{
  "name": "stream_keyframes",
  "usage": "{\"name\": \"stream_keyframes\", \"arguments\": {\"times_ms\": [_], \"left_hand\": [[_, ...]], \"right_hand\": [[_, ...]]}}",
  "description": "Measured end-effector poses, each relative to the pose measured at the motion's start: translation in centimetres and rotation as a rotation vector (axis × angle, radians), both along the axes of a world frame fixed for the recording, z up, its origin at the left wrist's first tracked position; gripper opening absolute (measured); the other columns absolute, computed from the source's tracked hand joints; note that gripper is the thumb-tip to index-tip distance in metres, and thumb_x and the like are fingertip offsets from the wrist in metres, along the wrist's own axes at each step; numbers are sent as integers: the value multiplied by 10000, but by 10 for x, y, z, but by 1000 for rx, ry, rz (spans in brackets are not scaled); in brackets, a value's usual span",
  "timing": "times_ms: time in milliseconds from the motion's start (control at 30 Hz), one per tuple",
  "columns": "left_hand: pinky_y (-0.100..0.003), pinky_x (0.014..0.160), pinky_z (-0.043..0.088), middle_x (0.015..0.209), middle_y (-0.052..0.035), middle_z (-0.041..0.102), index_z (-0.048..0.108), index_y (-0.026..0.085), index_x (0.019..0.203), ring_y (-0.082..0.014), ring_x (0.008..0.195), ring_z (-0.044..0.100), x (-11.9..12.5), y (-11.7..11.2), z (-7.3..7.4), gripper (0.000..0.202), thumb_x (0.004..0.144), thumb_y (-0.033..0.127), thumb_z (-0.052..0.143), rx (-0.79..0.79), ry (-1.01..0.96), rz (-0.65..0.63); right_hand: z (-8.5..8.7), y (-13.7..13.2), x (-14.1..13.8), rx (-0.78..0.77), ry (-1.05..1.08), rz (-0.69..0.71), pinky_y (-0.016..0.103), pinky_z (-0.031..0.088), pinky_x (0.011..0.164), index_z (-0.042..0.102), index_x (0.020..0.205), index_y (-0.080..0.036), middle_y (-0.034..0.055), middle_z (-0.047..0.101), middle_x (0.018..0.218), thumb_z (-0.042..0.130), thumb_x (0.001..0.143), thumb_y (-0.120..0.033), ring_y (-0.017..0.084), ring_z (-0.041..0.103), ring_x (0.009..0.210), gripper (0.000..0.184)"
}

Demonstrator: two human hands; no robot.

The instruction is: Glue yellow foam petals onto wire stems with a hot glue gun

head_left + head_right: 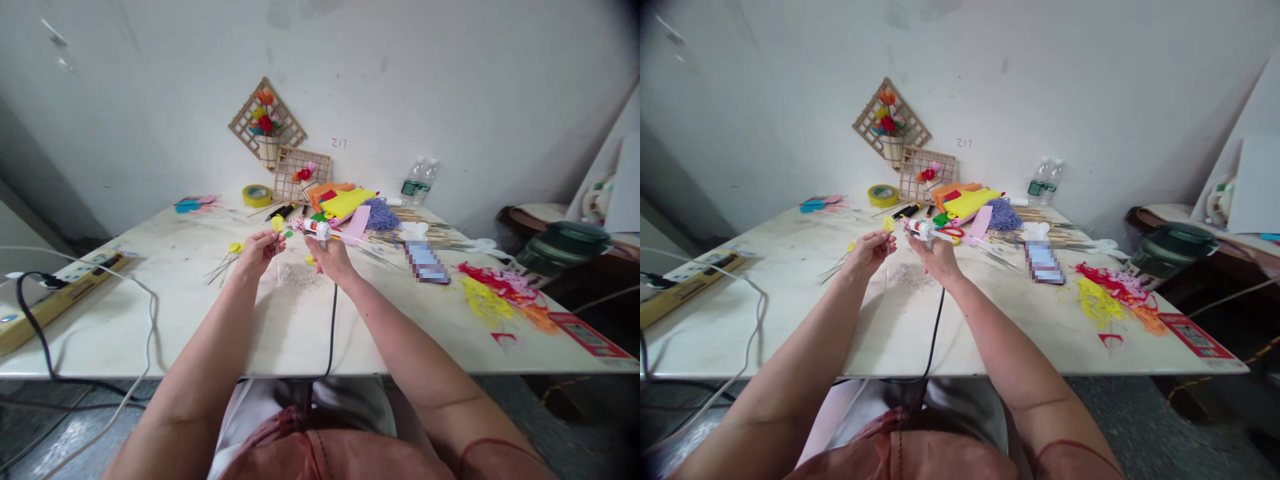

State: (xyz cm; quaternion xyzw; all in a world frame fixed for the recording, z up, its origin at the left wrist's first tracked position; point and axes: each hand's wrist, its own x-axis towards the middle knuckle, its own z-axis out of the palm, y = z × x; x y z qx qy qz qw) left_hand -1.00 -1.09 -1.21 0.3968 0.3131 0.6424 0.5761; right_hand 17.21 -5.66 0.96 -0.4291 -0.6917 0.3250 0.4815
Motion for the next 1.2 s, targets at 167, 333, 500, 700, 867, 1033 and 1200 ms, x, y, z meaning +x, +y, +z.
{"name": "stream_keyframes", "arguments": {"times_ms": [167, 333, 500, 700, 867, 1033, 1200], "left_hand": [[-205, 555, 496, 602, -26, 627, 600, 121, 678, -89, 516, 587, -2, -1, 5, 52, 647, 129, 641, 3, -45, 18], [-170, 540, 487, 586, 14, 596, 578, 151, 673, -60, 493, 552, -10, -9, 22, 53, 664, 103, 600, 0, -176, 95], [-161, 542, 484, 575, 29, 572, 550, 166, 652, -55, 494, 549, -14, -15, 33, 84, 675, 128, 621, 28, -213, 108], [-181, 541, 498, 569, 5, 589, 585, 142, 671, -70, 485, 559, -2, -19, 33, 54, 661, 109, 627, 78, -142, 55], [-199, 531, 510, 578, -21, 611, 592, 127, 674, -92, 487, 574, 6, -19, 31, 48, 656, 92, 619, 55, -120, 28], [-181, 525, 505, 570, -12, 603, 587, 121, 683, -78, 478, 564, 8, -19, 30, 47, 685, 78, 569, 20, -158, 15], [-187, 523, 503, 578, -22, 610, 581, 110, 693, -86, 482, 572, 15, -17, 27, 39, 689, 74, 565, -38, -146, 0]], "right_hand": [[-9, 11, 3, -18, -124, -93, 218, 430, 430, 605, 922, -141, -3, 556, 529, 412, 754, -686, 115, 529, 408, 602], [-16, 16, -1, 90, -528, -234, 273, 453, 611, 619, 934, -164, 82, 674, 778, 436, 790, -622, 216, 645, 741, 514], [-25, 6, -19, 183, -888, -108, 301, 445, 724, 581, 1073, -177, 102, 677, 991, 443, 843, -499, 240, 630, 908, 419], [-40, 4, -43, 274, -1083, -20, 334, 448, 774, 597, 1051, -127, 134, 655, 1027, 442, 861, -471, 261, 603, 957, 422], [-41, 4, -50, 291, -1103, -18, 350, 442, 813, 602, 1054, -126, 136, 634, 1052, 456, 852, -442, 264, 563, 1009, 402], [-28, 17, -22, 291, -963, -104, 315, 441, 794, 623, 1037, -224, 65, 636, 1064, 342, 901, -429, 202, 569, 990, 374], [-30, 47, 21, 103, -927, -302, 304, 440, 825, 651, 1046, -217, 53, 622, 1141, 448, 859, -278, 197, 561, 1040, 283]]}}
